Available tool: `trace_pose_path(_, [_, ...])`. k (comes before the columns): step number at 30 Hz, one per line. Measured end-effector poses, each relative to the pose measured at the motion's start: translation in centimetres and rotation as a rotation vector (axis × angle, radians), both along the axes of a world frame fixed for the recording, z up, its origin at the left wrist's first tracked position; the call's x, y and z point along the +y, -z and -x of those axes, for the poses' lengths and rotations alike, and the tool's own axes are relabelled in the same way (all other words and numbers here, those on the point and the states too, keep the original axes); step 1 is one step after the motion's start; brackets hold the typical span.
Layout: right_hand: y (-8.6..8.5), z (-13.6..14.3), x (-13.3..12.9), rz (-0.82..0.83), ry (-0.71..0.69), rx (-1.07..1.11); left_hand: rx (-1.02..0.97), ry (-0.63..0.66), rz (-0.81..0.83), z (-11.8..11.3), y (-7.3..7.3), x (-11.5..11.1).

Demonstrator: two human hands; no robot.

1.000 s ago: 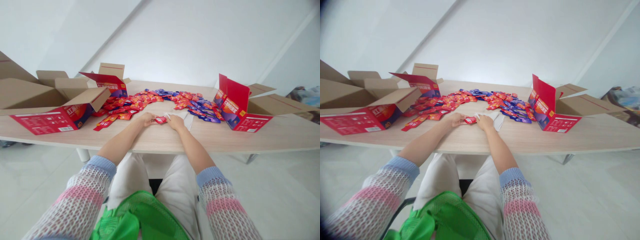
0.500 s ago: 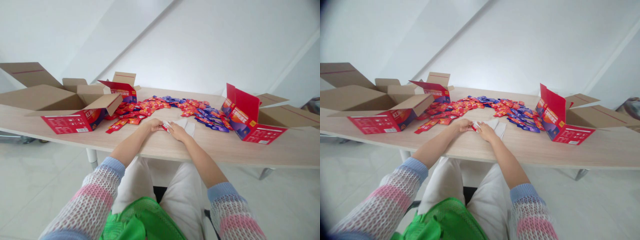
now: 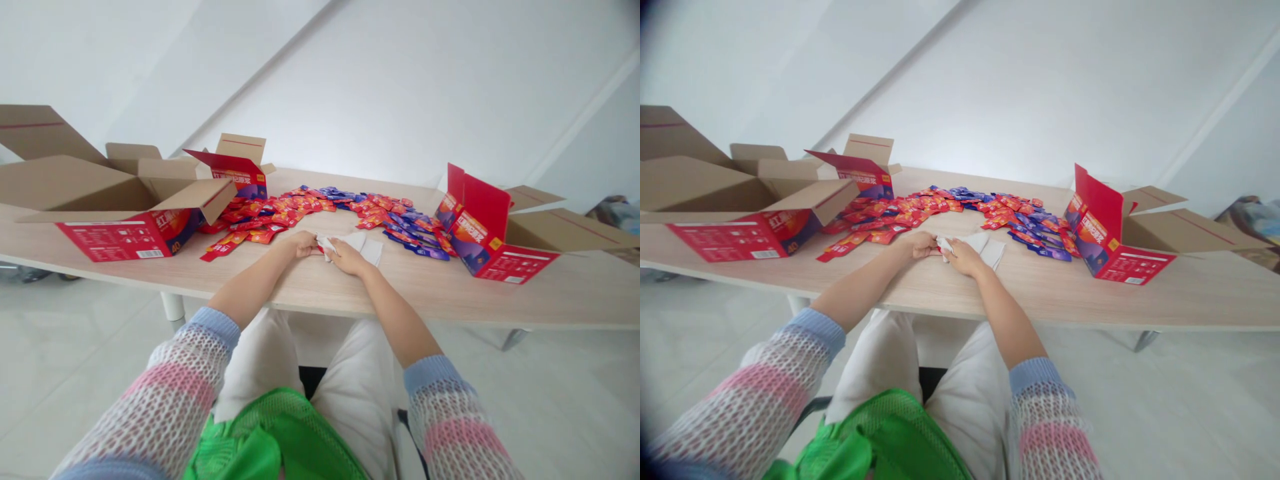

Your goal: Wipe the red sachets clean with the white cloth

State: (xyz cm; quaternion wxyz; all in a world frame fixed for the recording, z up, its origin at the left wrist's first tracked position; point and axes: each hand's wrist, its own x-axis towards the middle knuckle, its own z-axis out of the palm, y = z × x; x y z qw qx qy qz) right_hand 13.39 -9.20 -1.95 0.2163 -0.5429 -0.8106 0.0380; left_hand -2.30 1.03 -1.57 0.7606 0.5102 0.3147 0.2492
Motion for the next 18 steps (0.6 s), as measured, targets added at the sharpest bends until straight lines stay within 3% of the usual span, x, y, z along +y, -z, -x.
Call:
trace_pose_path(6, [-0.2, -0.9, 0.3, 0.053, 0.192, 0.04, 0.066, 0.073, -0.013, 0.1, -0.4, 0.0])
trace_pose_path(14, [-0.3, -2.6, 0.5, 0.09, 0.288, 0.001, 0.039, 0.092, 0.017, 0.2, -1.0, -0.8])
trace_pose_path(18, [-0.2, -2.3, 0.4, 0.063, 0.236, -0.07, 0.007, 0.072, -0.006, 0.4, -0.9, -0.9])
